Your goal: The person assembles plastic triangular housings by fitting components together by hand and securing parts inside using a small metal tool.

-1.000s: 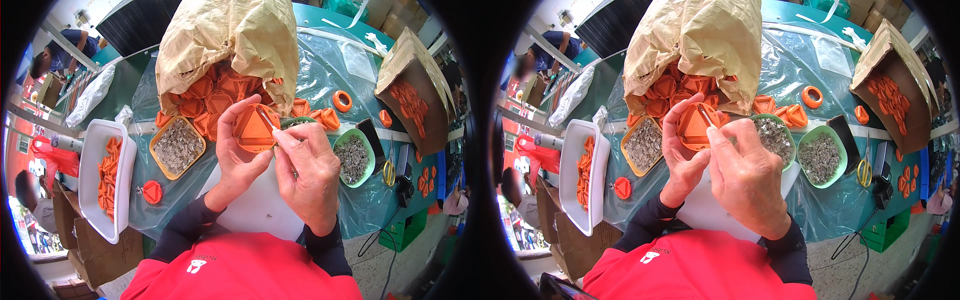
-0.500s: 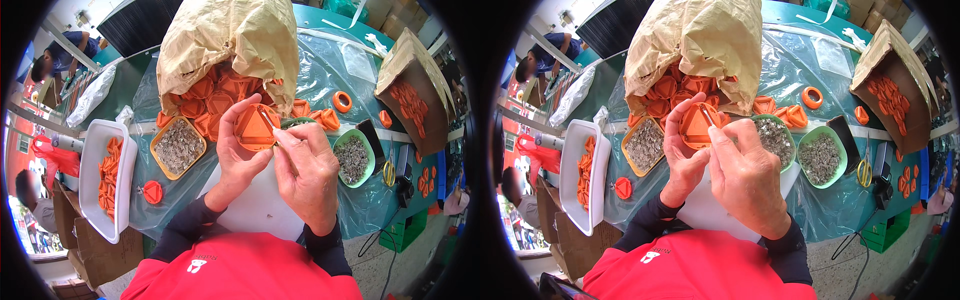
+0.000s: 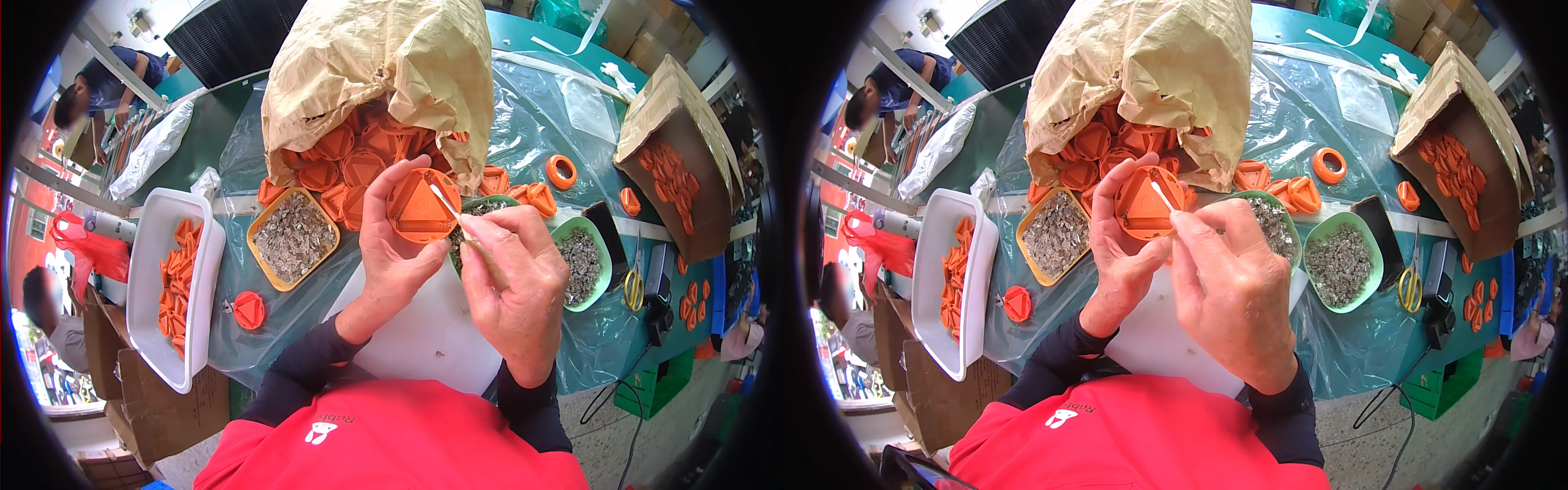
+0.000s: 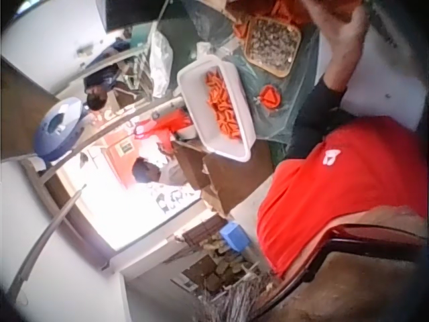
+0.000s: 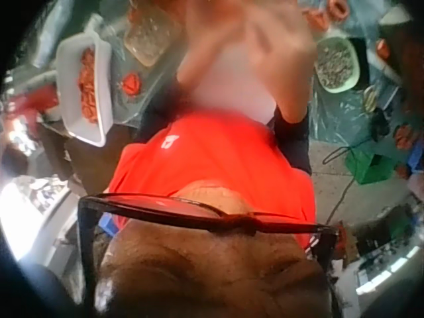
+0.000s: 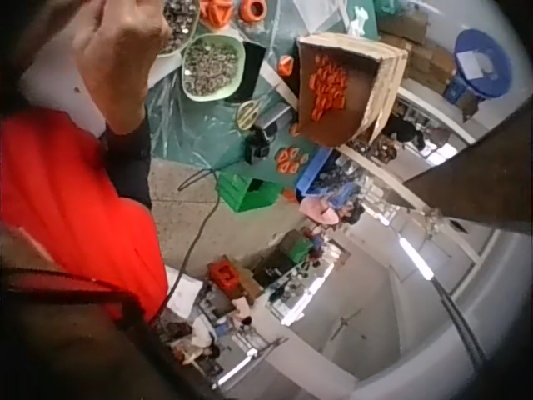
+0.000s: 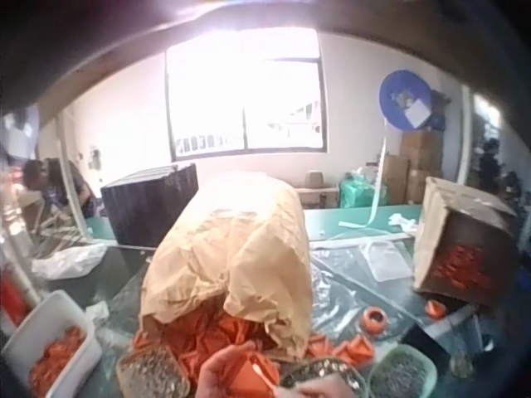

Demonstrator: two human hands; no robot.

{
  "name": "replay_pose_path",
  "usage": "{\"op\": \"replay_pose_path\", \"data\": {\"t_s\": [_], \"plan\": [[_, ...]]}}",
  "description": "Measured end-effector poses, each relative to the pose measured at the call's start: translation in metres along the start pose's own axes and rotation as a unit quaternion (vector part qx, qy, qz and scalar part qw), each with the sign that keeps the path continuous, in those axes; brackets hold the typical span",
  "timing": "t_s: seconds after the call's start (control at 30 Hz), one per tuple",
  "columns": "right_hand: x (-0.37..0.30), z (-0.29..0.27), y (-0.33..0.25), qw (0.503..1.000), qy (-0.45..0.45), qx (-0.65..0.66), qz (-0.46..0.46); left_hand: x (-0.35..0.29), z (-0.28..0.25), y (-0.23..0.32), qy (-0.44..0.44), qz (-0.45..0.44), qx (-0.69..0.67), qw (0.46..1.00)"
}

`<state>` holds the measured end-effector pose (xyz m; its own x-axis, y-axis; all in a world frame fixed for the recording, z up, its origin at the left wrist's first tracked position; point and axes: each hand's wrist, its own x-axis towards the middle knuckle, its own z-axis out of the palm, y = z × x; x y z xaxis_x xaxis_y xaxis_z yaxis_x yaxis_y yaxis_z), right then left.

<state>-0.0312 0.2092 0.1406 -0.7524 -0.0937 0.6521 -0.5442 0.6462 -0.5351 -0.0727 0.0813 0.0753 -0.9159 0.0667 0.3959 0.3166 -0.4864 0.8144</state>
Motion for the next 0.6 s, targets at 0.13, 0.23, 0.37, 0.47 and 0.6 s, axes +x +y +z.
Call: {"op": "replay_pose_path", "data": {"t_s": [0.13,0.23,0.37,0.47,0.6], "plan": [[0.0000,-0.0018,-0.0045,0.999,0.007,0.004,0.053,-0.0014,0.0026,0.0014,0.001,0.004,0.017,1.000],[-0.0002,-0.0016,-0.0044,0.998,0.008,0.003,0.055,-0.0012,0.0013,0.0019,-0.012,0.011,0.038,0.999],[0.0010,-0.0020,-0.0052,0.998,0.009,0.009,0.068,-0.0009,0.0010,0.0002,-0.011,0.027,0.049,0.998],[0.0020,-0.0042,0.0004,1.000,0.016,-0.012,0.012,-0.0011,0.0023,-0.0006,-0.009,0.027,0.049,0.998],[0.0017,-0.0027,0.0001,1.000,0.016,-0.013,0.019,-0.0016,0.0002,-0.0017,-0.007,0.023,0.030,0.999]]}}
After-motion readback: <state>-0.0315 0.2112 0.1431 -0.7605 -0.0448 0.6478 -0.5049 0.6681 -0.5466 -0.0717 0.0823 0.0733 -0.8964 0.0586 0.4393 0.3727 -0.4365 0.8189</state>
